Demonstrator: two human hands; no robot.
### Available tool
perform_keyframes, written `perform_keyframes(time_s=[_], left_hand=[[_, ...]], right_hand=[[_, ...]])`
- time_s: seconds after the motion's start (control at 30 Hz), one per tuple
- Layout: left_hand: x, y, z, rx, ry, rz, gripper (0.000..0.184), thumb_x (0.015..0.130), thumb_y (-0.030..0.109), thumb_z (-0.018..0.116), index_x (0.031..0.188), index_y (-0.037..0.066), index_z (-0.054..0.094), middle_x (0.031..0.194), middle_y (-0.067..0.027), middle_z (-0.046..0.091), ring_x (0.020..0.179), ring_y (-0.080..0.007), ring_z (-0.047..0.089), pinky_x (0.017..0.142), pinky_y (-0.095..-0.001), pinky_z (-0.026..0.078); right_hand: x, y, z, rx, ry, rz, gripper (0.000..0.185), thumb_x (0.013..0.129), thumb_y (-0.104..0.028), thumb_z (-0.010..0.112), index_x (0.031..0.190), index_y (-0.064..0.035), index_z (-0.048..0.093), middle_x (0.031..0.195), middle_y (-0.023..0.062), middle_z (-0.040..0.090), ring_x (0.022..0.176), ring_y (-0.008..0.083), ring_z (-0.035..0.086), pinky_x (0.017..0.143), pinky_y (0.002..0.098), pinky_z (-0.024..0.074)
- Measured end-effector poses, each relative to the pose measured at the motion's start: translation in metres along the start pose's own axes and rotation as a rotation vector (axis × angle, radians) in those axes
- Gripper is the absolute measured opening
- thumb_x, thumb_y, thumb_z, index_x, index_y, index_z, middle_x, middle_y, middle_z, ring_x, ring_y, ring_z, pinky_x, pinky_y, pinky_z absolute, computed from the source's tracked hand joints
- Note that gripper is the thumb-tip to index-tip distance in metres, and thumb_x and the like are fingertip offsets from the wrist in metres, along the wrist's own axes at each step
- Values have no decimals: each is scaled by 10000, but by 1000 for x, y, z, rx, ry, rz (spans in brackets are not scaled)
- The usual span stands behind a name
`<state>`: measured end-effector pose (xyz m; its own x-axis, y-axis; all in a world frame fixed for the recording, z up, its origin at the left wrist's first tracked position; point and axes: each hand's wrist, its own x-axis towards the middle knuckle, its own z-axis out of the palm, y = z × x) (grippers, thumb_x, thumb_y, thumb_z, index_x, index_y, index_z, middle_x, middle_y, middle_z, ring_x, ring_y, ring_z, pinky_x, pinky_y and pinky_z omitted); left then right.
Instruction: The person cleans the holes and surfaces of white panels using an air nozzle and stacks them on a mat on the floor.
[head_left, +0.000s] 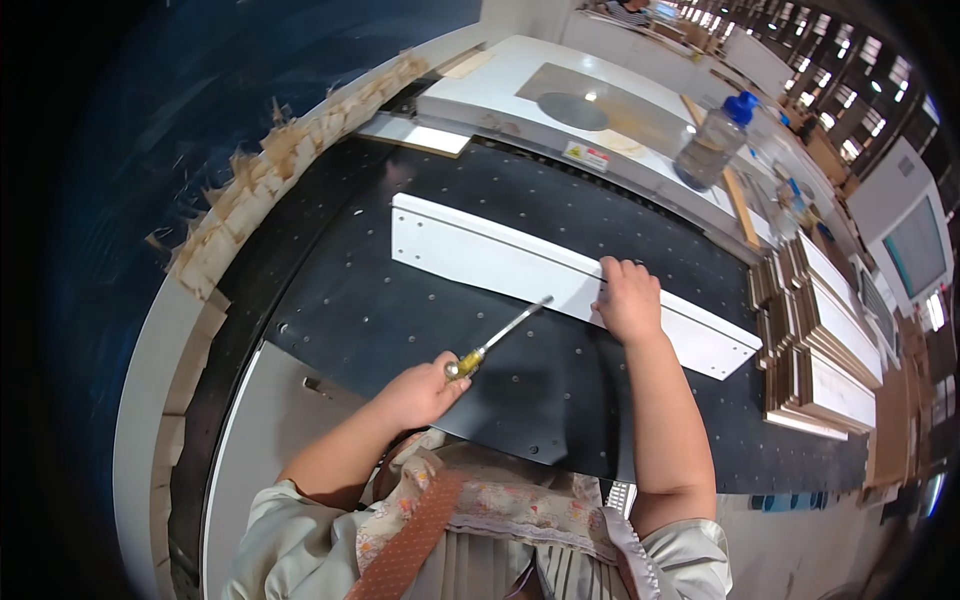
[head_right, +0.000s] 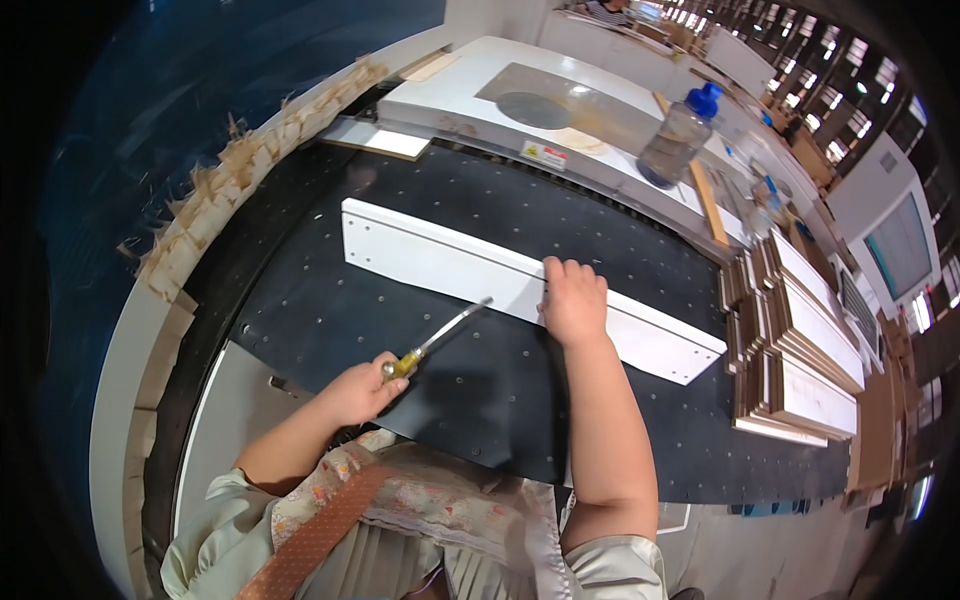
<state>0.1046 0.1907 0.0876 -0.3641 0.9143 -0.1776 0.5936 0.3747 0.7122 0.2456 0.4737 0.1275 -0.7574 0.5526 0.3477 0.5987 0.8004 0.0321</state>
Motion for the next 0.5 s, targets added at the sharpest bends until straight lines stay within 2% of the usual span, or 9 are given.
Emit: perform_keyframes(time_s=[0.07, 0.1, 0.13, 0.23, 0.27, 0.33, 0.5], left_hand=[[2, 6, 10, -2, -109, 47, 249, 907, 267, 518, 1003, 57, 424, 697, -185, 560, 690, -392, 561, 616, -429, 433], [3, 10, 12, -1, -130, 47, 263, 908, 282, 510, 988, 49, 417, 702, -196, 570, 699, -403, 564, 619, -447, 431], [2, 12, 14, 2, -148, 44, 280, 909, 297, 503, 973, 41, 410, 706, -207, 580, 707, -414, 568, 622, -465, 430], [-2, 12, 16, -53, -56, 86, 263, 903, 270, 526, 1007, 53, 421, 699, -185, 560, 699, -391, 564, 620, -429, 433], [-3, 12, 15, -47, -51, 100, 263, 903, 270, 526, 1007, 53, 421, 699, -185, 560, 699, -391, 564, 620, -429, 433], [-8, 13, 13, -64, -52, 95, 285, 904, 295, 521, 994, 44, 423, 703, -203, 572, 696, -408, 568, 616, -446, 434], [-18, 4, 12, -80, -50, 40, 326, 903, 327, 519, 1054, 50, 438, 766, -215, 593, 774, -390, 592, 678, -445, 448]], right_hand=[[0, 5, -3, 17, -37, -135, 439, 653, -80, 699, 1057, -106, 528, 930, 72, 567, 908, 268, 547, 768, 393, 428], [-1, 8, -7, 48, -70, -160, 390, 687, -16, 616, 1055, -103, 523, 913, 85, 576, 893, 281, 560, 754, 400, 449], [0, 11, -8, 43, -66, -150, 390, 687, -16, 616, 1055, -103, 523, 913, 85, 576, 893, 281, 560, 754, 400, 449], [5, 15, -18, 220, -232, -149, 382, 706, 40, 526, 1061, -99, 534, 972, 125, 606, 976, 316, 567, 822, 410, 461], [7, 14, -20, 274, -287, -135, 371, 714, 18, 527, 1066, -98, 539, 1000, 136, 613, 982, 323, 574, 830, 404, 465], [7, 10, -14, 274, -261, -155, 368, 722, -15, 537, 1080, -101, 538, 1002, 140, 617, 950, 328, 588, 813, 410, 474], [8, -13, -16, 99, -236, -129, 302, 699, -119, 632, 983, -95, 534, 953, 149, 617, 903, 311, 616, 751, 422, 501]])
